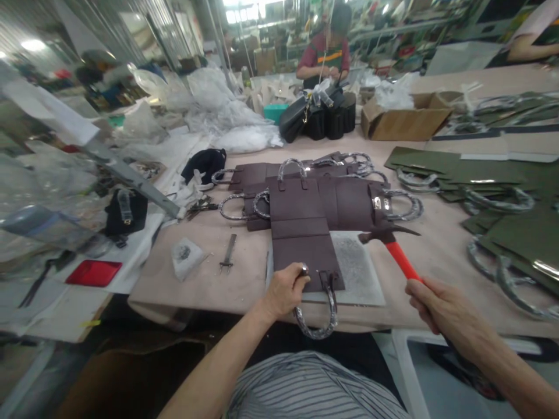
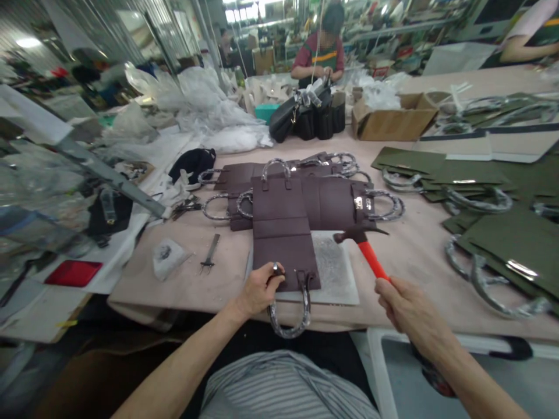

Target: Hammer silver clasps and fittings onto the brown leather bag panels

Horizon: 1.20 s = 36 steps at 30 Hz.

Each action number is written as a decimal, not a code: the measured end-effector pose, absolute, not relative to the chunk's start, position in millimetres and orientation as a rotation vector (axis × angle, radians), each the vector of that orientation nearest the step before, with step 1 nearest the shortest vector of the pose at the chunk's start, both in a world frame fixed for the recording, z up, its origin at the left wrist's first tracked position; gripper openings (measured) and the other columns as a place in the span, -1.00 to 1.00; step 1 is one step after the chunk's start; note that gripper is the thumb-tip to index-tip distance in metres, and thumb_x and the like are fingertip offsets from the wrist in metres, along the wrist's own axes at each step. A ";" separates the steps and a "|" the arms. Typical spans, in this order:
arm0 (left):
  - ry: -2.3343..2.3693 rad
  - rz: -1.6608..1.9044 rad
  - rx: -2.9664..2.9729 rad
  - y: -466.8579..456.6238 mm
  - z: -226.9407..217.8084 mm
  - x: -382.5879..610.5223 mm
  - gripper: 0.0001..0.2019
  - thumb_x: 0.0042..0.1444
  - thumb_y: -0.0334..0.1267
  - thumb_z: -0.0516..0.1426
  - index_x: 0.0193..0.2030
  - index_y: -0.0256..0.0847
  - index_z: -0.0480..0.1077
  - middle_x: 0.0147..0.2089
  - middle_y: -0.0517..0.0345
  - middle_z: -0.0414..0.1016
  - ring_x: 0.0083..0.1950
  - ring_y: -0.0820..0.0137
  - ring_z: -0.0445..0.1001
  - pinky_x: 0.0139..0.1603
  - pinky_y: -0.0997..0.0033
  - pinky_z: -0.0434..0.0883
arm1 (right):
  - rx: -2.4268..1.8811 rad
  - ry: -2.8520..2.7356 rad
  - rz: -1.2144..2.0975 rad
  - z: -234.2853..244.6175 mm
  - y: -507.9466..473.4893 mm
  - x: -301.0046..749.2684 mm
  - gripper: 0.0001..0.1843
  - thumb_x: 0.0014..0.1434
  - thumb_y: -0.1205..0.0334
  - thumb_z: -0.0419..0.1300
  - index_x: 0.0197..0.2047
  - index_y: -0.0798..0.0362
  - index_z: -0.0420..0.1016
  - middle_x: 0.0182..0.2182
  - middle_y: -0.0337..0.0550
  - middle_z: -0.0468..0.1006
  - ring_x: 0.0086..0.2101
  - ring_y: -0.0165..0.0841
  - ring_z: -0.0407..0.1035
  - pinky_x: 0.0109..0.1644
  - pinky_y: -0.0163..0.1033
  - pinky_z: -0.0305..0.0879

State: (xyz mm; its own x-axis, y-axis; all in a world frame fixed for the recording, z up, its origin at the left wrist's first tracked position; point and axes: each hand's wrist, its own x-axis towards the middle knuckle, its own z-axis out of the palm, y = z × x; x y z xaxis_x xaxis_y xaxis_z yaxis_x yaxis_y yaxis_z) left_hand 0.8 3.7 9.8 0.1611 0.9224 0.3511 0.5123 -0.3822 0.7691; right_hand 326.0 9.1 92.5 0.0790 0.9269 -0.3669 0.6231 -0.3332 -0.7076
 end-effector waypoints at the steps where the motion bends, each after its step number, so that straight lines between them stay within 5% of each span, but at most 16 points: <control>1: 1.346 1.125 1.945 3.3 11.7 0.2 -0.86 0.28 -0.37 0.13 -0.05 -0.18 0.44 -0.13 0.05 0.62 -0.11 0.31 0.62 0.00 0.33 0.55 | -2.053 -1.481 1.133 79.8 12.2 337.3 -0.54 0.25 -0.21 -0.08 -0.44 -0.04 0.28 -0.63 -0.23 0.28 -0.67 -0.37 0.15 -0.59 -0.24 0.10; 5: 1.337 1.136 1.897 1.6 16.5 -0.1 -0.82 0.28 -0.37 0.14 0.00 -0.18 0.44 -0.09 0.05 0.63 -0.05 0.31 0.62 0.05 0.33 0.55 | -2.148 -1.826 0.522 41.9 23.8 364.4 -0.65 0.23 -0.01 -0.07 -0.47 -0.03 0.34 -0.60 -0.04 0.39 -0.59 -0.22 0.29 -0.49 -0.11 0.22; 9: 1.367 1.152 1.942 2.1 17.7 0.3 -0.89 0.28 -0.37 0.13 -0.11 -0.19 0.47 -0.16 0.06 0.63 -0.10 0.32 0.62 -0.02 0.37 0.56 | -1.847 -1.992 0.173 36.1 31.9 329.8 -0.65 0.25 0.03 0.02 -0.12 0.08 0.49 -0.07 0.17 0.52 -0.08 0.00 0.40 0.01 0.08 0.33; 11: 1.357 1.173 1.987 2.3 17.0 0.0 -0.90 0.28 -0.37 0.13 -0.13 -0.20 0.47 -0.18 0.06 0.63 -0.13 0.33 0.62 -0.07 0.39 0.57 | -1.451 -2.086 0.194 37.7 33.6 291.8 -0.66 0.34 0.07 0.04 0.00 0.10 0.47 -0.02 0.11 0.50 0.01 -0.05 0.37 0.12 0.07 0.28; 18: 1.370 1.275 2.011 -3.7 11.8 1.9 -0.88 0.30 -0.36 0.12 -0.11 -0.22 0.50 -0.18 0.04 0.65 -0.15 0.35 0.64 -0.08 0.39 0.59 | -1.141 -2.227 0.472 20.5 30.3 200.8 -0.91 0.27 0.30 0.18 -0.14 0.06 0.47 -0.09 -0.03 0.51 -0.05 -0.14 0.31 0.08 0.03 0.16; 36: 1.482 1.369 1.923 -12.2 13.5 0.2 -0.88 0.31 -0.37 0.16 -0.07 -0.22 0.51 -0.14 0.02 0.69 -0.10 0.34 0.68 -0.01 0.40 0.62 | -1.123 -2.209 0.540 14.1 34.4 205.3 -0.89 0.28 0.34 0.15 -0.13 0.04 0.46 -0.10 -0.07 0.51 -0.04 -0.15 0.31 0.08 0.02 0.11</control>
